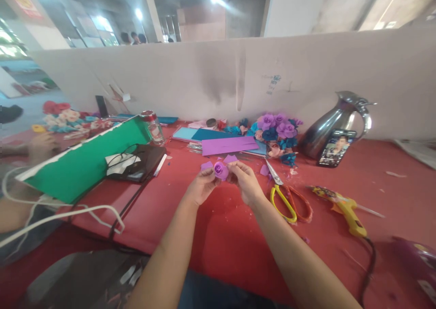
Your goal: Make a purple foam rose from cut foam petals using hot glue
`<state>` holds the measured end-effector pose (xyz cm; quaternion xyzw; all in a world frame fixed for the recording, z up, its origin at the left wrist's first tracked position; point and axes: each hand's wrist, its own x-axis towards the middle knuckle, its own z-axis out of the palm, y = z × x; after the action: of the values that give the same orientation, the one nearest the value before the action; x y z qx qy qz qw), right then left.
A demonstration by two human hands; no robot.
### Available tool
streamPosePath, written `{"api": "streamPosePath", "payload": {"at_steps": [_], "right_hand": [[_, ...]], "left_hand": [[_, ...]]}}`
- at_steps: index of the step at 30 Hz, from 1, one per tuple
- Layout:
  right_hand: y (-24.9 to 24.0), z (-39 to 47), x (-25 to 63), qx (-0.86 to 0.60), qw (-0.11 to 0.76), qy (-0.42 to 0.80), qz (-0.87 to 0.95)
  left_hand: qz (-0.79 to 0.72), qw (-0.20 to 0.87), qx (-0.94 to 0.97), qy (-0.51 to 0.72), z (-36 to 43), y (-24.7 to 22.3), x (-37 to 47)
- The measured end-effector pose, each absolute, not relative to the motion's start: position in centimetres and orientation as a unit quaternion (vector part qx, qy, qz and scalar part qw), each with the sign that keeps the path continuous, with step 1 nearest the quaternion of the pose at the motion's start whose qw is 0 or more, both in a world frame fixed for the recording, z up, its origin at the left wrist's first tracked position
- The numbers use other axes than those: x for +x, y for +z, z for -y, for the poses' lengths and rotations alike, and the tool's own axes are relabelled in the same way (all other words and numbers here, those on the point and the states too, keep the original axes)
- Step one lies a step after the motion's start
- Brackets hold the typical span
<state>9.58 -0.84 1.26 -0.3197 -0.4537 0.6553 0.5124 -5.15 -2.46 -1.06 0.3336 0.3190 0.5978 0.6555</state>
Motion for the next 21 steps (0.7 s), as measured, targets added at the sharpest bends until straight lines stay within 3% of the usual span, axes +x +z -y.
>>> {"api": "streamPosePath", "payload": {"at_steps": [21], "right_hand": [[1.44, 1.09, 9.46, -0.322, 0.502, 0.661, 0.457]], "left_hand": [[-0.323, 0.643, 0.351, 0.6, 2.29, -1.52, -5.39]]}}
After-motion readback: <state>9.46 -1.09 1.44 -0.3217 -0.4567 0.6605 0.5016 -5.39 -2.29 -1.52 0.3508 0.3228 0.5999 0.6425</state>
